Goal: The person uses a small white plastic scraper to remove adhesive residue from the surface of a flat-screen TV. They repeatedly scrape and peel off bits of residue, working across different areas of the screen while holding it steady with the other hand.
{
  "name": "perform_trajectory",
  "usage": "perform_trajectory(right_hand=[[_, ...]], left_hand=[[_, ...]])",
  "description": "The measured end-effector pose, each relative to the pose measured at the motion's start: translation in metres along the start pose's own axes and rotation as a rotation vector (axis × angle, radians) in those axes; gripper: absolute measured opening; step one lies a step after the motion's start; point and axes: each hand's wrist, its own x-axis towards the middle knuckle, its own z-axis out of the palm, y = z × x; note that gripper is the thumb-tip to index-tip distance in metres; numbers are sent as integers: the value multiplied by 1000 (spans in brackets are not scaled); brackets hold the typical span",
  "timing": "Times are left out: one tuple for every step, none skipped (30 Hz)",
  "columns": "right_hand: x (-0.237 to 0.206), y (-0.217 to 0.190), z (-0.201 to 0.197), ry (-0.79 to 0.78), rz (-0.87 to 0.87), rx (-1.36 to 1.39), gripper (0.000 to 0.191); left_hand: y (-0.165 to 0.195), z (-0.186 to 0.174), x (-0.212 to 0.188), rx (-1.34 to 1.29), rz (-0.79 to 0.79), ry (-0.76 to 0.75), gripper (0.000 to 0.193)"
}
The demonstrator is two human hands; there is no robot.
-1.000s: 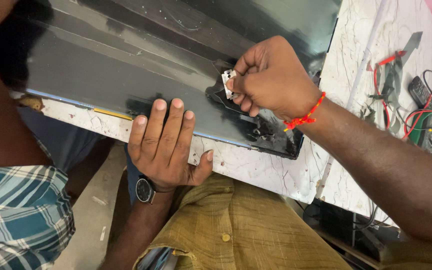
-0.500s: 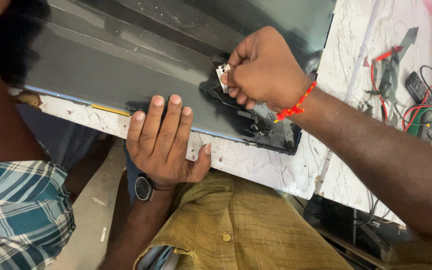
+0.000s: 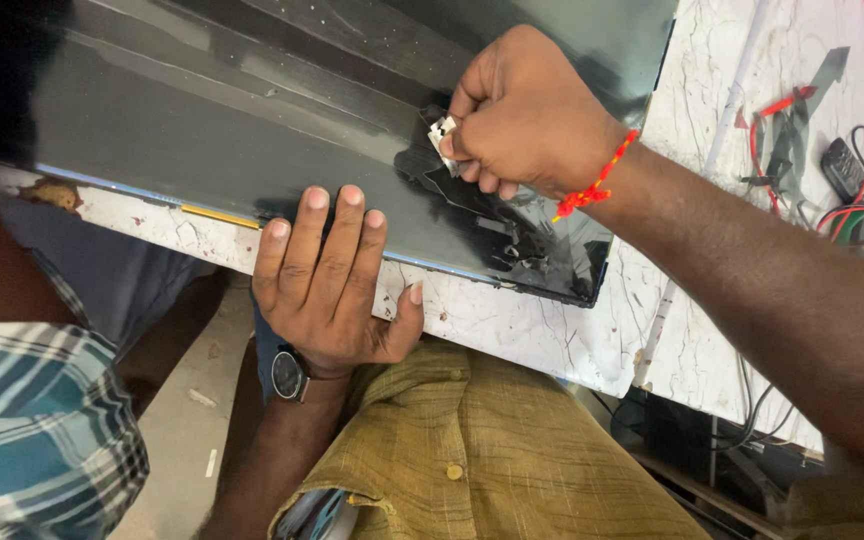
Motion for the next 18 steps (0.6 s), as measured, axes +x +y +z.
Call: perform_trajectory(right_hand=[[1, 0, 0, -5, -9, -16, 12], [3, -2, 0, -3, -10, -22, 12], [5, -3, 2, -1, -10, -28, 12], [8, -5, 3, 1, -12, -33, 11], [9, -8, 2, -13, -30, -46, 12], [10, -10, 1, -28, -47, -59, 12], [10, -11, 0, -43, -63, -73, 12], [9, -13, 0, -52, -78, -74, 12], [8, -14, -1, -62, -96, -76, 13], [8, -15, -1, -72, -113, -76, 13], [8, -16, 0, -74, -103, -88, 13], [8, -16, 0, -73, -90, -98, 13], [8, -15, 0, -71, -76, -108, 14], [9, -13, -2, -85, -86, -106, 13], [9, -12, -4, -99, -97, -105, 13], [9, -10, -5, -114, -108, -103, 13], [9, -8, -7, -124, -108, -96, 12], [9, -6, -8, -134, -110, -89, 11]], left_hand=[[0, 0, -1, 3, 1, 3, 57], [0, 0, -1, -1, 0, -1, 57], [0, 0, -2, -3, -1, -6, 57], [-1, -1, -3, -6, 0, -10, 56], [-1, -1, -3, -10, 0, -7, 56], [-2, -1, -3, -17, -2, -6, 56], [-2, -2, -3, -23, -5, -4, 56], [-3, -2, -3, -30, -6, -5, 55], [-3, -3, -3, -35, -8, -4, 55], [-4, -4, -3, -40, -9, -5, 55], [-4, -4, -3, -39, -15, 2, 55], [-4, -4, -3, -40, -19, 7, 54], [-3, -3, -3, -44, -24, 12, 54], [-3, -3, -3, -41, -20, 12, 55], [-3, -3, -3, -38, -18, 13, 55], [-3, -3, -3, -35, -16, 13, 55], [-3, -3, -4, -38, -14, 17, 55], [-3, -3, -4, -39, -10, 21, 55]])
